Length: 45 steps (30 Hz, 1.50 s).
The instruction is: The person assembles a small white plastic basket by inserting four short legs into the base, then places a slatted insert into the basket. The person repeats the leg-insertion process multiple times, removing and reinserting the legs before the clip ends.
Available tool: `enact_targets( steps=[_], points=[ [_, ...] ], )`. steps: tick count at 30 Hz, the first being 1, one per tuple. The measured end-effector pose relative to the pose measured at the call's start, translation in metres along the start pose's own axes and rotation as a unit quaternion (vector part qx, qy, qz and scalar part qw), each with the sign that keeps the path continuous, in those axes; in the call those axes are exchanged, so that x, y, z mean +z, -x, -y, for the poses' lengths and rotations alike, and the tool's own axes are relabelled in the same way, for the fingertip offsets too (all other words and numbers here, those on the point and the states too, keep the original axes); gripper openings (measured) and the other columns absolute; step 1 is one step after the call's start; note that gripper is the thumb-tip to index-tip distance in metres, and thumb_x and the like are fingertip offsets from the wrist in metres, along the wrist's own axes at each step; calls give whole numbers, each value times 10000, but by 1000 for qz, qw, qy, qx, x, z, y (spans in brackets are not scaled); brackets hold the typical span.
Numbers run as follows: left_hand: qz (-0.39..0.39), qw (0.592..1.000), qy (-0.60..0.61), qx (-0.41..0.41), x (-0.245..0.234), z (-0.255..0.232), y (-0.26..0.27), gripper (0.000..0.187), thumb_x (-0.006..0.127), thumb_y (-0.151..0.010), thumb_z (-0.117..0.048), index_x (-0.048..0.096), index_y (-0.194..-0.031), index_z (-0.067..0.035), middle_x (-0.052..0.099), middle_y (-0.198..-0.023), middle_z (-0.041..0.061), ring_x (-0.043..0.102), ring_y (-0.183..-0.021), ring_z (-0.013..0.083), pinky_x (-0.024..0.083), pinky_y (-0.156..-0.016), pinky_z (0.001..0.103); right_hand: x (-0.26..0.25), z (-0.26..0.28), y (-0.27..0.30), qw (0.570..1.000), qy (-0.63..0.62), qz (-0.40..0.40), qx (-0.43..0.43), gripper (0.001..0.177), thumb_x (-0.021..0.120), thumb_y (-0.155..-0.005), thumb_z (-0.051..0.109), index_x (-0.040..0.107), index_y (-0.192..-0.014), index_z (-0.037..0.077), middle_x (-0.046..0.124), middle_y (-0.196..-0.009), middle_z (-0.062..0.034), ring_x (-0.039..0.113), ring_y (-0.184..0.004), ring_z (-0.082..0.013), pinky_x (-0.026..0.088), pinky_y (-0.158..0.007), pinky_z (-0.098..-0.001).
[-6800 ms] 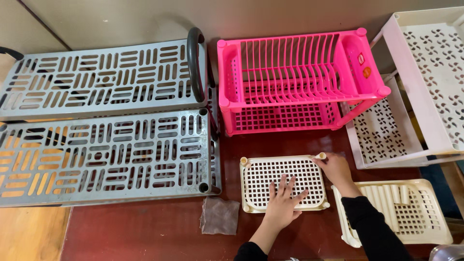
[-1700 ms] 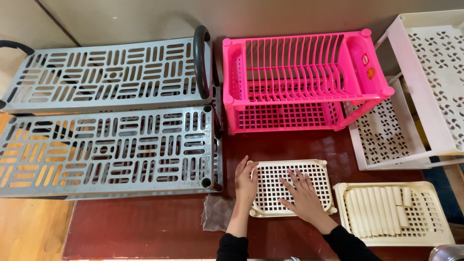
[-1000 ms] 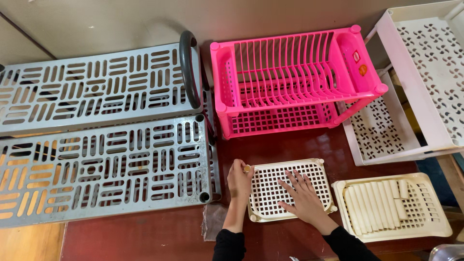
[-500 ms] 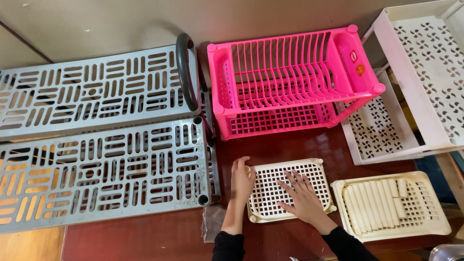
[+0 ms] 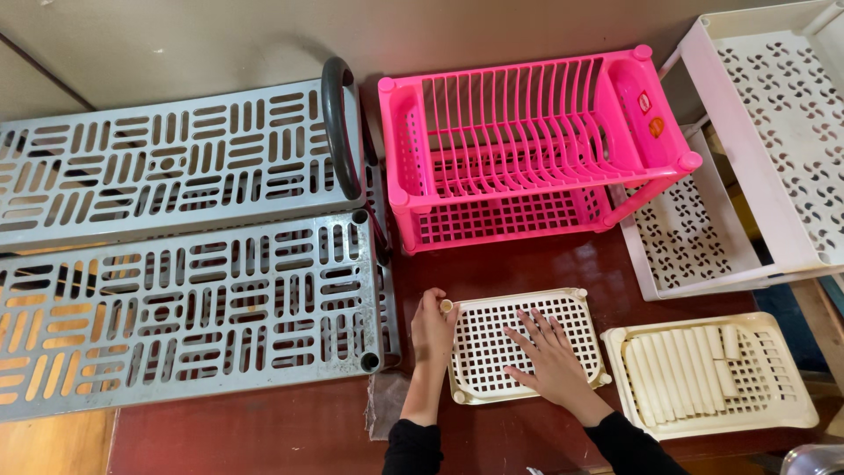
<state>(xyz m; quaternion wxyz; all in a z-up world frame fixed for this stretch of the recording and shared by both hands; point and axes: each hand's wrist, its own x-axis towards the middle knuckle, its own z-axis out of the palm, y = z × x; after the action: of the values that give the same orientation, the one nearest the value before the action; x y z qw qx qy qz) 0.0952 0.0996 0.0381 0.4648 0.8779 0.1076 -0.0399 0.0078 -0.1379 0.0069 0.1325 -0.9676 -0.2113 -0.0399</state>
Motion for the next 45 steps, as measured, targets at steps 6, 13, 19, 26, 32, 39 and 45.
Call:
enact_targets(
  steps=[6,13,19,26,32,39,45],
  points=[
    [-6,999,33,38,-1,-4,-5,657,832,-763,-143,519,-1325,-6,605,-1213,221,652,-1011,377,597,-776,421,-1,1,-1,1000,-5,0,0,759,501,-914,693,403,-1523,252,272,-1633,-96,189,-1515,-302,115,-1226,-496],
    [60,998,27,26,-6,6,-4,227,687,-926,-97,688,-1149,-59,750,-1129,148,739,-994,325,586,-826,412,-5,3,-2,1000,-14,-14,-5,750,529,-911,672,418,-1515,242,289,-1632,-104,212,-1513,-314,138,-1225,-505],
    [14,999,-2,-30,-4,-7,-5,282,797,-854,-187,585,-950,-28,707,-998,126,711,-875,329,573,-763,423,-5,3,-2,1000,-13,-17,-3,746,534,-907,668,417,-1513,249,290,-1632,-100,214,-1511,-312,140,-1225,-508],
    [-13,999,-31,29,-5,-12,-7,364,823,-776,-182,591,-1005,-21,673,-1030,166,671,-927,367,566,-767,445,-4,3,-2,1000,-15,-8,4,748,539,-903,677,419,-1514,263,300,-1623,-97,213,-1508,-311,139,-1221,-507],
    [-9,997,-8,80,-7,0,-2,210,744,-871,-116,677,-1063,-65,718,-1063,141,723,-904,320,584,-764,398,-5,3,-2,1000,-18,-13,2,745,539,-908,672,425,-1513,252,310,-1622,-106,219,-1511,-314,145,-1222,-509],
    [8,997,75,-19,4,-1,0,246,777,-879,-195,668,-1042,-46,732,-940,136,714,-751,246,566,-692,364,-5,3,-3,1000,-25,-9,3,743,553,-901,672,456,-1498,239,309,-1624,-104,224,-1511,-312,145,-1223,-508],
    [82,980,180,-27,48,-6,39,289,761,-901,-165,642,-1148,-74,702,-882,110,663,-706,204,542,-634,334,-12,-7,-6,981,-176,46,66,754,744,-817,530,511,-1454,202,379,-1604,-94,236,-1511,-314,131,-1216,-507]
  ],
)
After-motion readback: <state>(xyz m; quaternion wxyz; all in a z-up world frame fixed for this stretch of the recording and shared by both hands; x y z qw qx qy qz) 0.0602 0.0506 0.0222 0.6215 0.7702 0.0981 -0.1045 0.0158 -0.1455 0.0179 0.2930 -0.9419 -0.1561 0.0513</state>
